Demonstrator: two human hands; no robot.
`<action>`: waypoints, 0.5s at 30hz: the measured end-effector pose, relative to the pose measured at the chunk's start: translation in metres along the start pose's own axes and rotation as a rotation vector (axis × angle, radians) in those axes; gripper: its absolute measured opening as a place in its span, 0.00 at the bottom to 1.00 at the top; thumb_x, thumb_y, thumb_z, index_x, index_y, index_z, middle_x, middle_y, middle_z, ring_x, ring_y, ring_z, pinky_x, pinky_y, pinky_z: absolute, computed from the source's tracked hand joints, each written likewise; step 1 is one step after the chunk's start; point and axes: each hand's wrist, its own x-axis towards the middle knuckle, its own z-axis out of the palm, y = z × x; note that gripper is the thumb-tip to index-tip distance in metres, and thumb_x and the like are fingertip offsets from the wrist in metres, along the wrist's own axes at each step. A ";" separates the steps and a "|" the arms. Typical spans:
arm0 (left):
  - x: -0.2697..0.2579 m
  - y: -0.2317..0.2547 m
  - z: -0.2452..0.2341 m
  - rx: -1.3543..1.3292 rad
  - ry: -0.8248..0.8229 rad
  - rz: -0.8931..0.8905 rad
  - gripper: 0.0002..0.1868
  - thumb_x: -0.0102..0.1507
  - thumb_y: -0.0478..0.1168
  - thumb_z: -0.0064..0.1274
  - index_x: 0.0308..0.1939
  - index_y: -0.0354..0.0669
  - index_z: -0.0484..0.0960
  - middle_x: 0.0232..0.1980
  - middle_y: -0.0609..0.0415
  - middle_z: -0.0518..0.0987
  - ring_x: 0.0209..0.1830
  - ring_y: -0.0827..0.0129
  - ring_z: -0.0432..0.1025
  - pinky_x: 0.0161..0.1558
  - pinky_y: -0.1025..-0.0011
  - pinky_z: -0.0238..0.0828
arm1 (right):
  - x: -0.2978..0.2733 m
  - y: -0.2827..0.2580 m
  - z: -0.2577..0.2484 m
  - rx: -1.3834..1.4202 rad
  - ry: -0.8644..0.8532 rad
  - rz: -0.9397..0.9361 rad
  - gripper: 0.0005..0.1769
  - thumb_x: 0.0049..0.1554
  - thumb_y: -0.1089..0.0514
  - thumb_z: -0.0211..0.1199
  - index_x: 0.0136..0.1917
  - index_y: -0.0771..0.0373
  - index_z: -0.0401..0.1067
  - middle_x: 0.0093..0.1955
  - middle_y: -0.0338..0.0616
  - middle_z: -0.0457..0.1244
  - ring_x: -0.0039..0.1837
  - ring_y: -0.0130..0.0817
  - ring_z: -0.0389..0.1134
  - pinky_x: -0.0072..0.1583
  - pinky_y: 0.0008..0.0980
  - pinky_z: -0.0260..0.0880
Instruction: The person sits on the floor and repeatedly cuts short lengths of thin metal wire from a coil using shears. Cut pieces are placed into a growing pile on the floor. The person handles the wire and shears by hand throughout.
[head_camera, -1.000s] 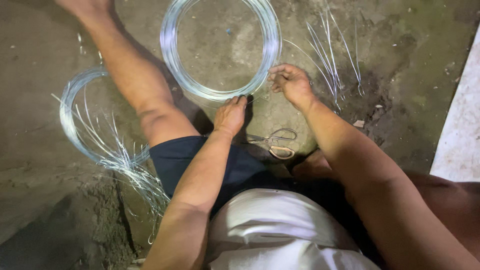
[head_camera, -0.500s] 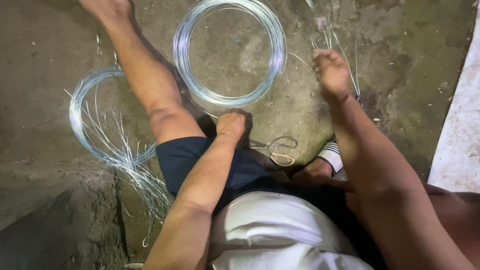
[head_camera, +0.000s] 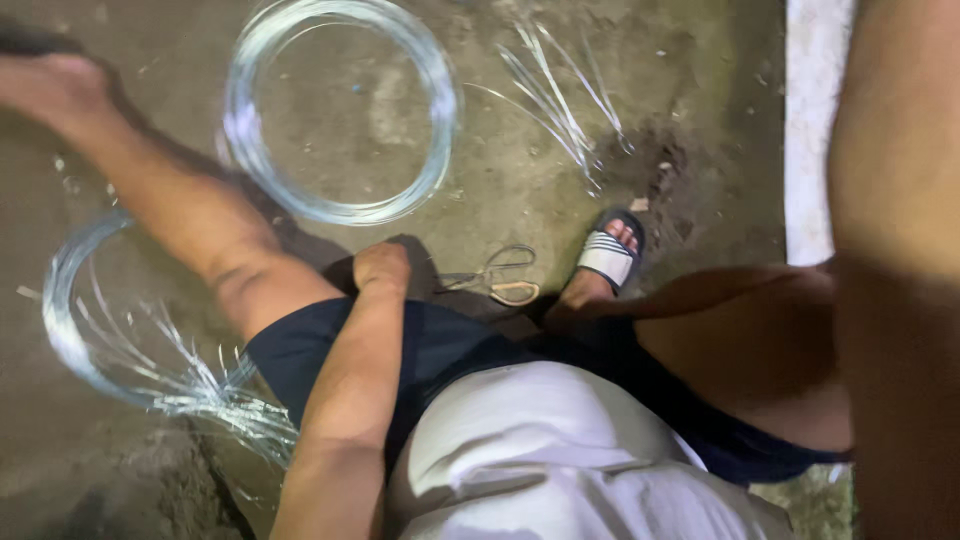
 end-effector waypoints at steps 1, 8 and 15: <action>0.001 -0.001 0.001 0.010 -0.019 0.001 0.15 0.67 0.40 0.47 0.51 0.47 0.88 0.57 0.48 0.83 0.58 0.57 0.78 0.54 0.60 0.77 | -0.009 -0.023 -0.007 -0.097 -0.012 0.009 0.06 0.66 0.60 0.60 0.56 0.59 0.73 0.37 0.44 0.67 0.36 0.32 0.66 0.40 0.31 0.64; -0.005 0.009 -0.015 0.089 -0.031 0.056 0.15 0.67 0.39 0.47 0.49 0.45 0.89 0.55 0.45 0.83 0.56 0.53 0.78 0.52 0.59 0.77 | -0.092 -0.132 0.005 -0.914 -0.260 0.208 0.11 0.66 0.55 0.61 0.60 0.57 0.73 0.37 0.45 0.67 0.37 0.35 0.68 0.42 0.34 0.66; -0.007 0.097 -0.096 0.015 0.560 0.553 0.13 0.59 0.34 0.47 0.44 0.44 0.85 0.63 0.45 0.77 0.66 0.49 0.69 0.64 0.57 0.68 | -0.108 -0.163 0.011 -1.348 -0.388 0.376 0.16 0.65 0.50 0.62 0.65 0.54 0.73 0.37 0.47 0.68 0.38 0.38 0.69 0.44 0.36 0.68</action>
